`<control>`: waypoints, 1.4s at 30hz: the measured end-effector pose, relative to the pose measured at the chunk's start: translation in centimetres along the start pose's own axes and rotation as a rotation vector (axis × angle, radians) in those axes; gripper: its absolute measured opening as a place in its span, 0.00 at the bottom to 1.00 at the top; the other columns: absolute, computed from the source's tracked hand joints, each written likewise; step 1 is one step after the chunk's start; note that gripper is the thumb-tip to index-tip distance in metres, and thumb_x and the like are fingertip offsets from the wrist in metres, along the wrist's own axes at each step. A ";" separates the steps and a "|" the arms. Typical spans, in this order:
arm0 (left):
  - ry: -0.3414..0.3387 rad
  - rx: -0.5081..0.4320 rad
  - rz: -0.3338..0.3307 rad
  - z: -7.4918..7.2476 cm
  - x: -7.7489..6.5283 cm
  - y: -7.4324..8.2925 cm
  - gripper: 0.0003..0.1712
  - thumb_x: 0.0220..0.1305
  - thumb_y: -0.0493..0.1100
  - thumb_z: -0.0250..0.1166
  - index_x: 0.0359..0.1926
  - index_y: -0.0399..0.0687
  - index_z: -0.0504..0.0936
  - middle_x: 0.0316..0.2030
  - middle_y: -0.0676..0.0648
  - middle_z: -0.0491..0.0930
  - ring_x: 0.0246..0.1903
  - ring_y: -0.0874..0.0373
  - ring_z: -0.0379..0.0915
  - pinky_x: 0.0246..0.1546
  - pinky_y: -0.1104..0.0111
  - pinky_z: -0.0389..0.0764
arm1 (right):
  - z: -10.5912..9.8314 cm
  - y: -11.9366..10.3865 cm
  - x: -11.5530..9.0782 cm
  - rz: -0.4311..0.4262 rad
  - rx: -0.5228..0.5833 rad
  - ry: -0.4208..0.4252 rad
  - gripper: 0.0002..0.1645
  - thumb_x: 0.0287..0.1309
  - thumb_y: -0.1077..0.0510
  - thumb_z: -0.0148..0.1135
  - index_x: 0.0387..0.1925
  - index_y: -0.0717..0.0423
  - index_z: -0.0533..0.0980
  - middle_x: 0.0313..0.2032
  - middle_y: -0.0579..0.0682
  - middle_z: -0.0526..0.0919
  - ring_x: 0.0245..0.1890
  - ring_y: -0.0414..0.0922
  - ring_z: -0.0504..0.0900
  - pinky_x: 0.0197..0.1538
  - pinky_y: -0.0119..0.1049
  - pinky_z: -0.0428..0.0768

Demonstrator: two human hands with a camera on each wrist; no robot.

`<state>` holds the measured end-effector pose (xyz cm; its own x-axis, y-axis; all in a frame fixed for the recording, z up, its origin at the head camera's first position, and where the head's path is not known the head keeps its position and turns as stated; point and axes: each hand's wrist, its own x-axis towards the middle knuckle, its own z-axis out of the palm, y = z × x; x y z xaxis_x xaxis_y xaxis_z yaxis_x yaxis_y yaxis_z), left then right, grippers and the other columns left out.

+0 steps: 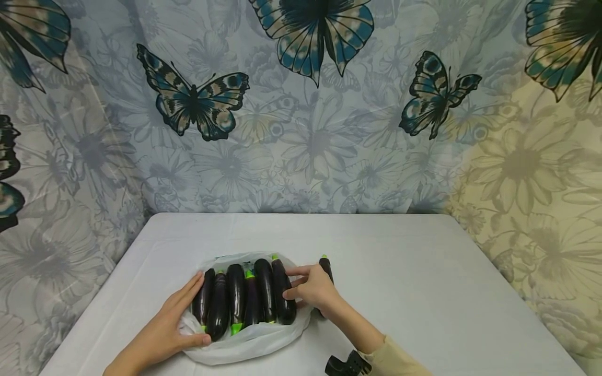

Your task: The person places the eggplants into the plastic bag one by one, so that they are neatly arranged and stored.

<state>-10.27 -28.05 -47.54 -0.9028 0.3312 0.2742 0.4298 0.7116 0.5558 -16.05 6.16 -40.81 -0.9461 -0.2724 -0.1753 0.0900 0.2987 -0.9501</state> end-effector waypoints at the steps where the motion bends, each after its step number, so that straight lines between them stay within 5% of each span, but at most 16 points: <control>1: 0.000 0.000 0.000 0.0 0.0 0.0 0.69 0.41 0.62 0.79 0.78 0.52 0.49 0.76 0.45 0.46 0.68 0.36 0.48 0.55 0.33 0.61 | 0.0 0.0 0.0 0.003 0.001 -0.003 0.30 0.45 0.70 0.74 0.54 0.65 0.79 0.38 0.59 0.83 0.35 0.49 0.84 0.32 0.44 0.85; 9: -0.001 0.007 -0.010 -0.3 -0.2 -0.2 0.71 0.38 0.65 0.79 0.78 0.53 0.50 0.76 0.46 0.47 0.68 0.39 0.49 0.54 0.38 0.62 | 0.0 0.5 -0.1 -0.027 -0.010 -0.025 0.29 0.45 0.70 0.73 0.53 0.70 0.79 0.33 0.57 0.81 0.28 0.48 0.85 0.35 0.41 0.85; 16: 0.019 0.052 -0.005 -0.5 -0.5 -0.5 0.71 0.36 0.66 0.79 0.78 0.52 0.52 0.76 0.46 0.50 0.67 0.40 0.52 0.65 0.66 0.55 | 0.2 1.1 0.1 -0.018 0.014 -0.036 0.27 0.44 0.72 0.72 0.50 0.74 0.79 0.29 0.54 0.81 0.28 0.47 0.85 0.35 0.41 0.85; 19: 0.026 0.049 0.002 -0.5 -0.6 -0.7 0.72 0.36 0.66 0.80 0.78 0.51 0.52 0.76 0.46 0.50 0.66 0.39 0.52 0.65 0.61 0.55 | 0.3 1.2 0.2 -0.016 0.004 -0.042 0.26 0.44 0.73 0.71 0.50 0.74 0.79 0.28 0.54 0.83 0.27 0.48 0.85 0.35 0.40 0.85; 24: 0.036 0.048 0.000 -0.6 -0.8 -0.7 0.72 0.36 0.65 0.80 0.78 0.52 0.52 0.76 0.46 0.49 0.66 0.39 0.52 0.66 0.67 0.51 | 0.4 1.2 0.2 -0.009 -0.016 -0.055 0.27 0.44 0.73 0.71 0.51 0.71 0.80 0.29 0.55 0.84 0.28 0.50 0.86 0.34 0.42 0.85; 28: 0.054 0.051 0.028 -0.7 -0.8 -0.7 0.72 0.35 0.65 0.80 0.78 0.49 0.52 0.75 0.44 0.50 0.65 0.38 0.53 0.57 0.88 0.40 | 0.5 1.1 0.3 -0.010 -0.039 -0.067 0.27 0.45 0.72 0.72 0.52 0.70 0.80 0.30 0.55 0.84 0.27 0.48 0.84 0.34 0.42 0.85; 42: 0.054 0.038 0.043 -0.6 -0.1 -0.6 0.71 0.35 0.64 0.81 0.77 0.48 0.53 0.75 0.44 0.51 0.66 0.37 0.52 0.58 0.87 0.39 | 0.2 1.2 0.2 0.002 -0.087 -0.049 0.28 0.46 0.69 0.73 0.53 0.67 0.80 0.30 0.51 0.85 0.26 0.50 0.83 0.33 0.42 0.84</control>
<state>-10.48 -28.90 -47.45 -0.8813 0.3287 0.3393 0.4663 0.7210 0.5126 -16.03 6.30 -41.99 -0.9293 -0.3158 -0.1915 0.0625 0.3765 -0.9243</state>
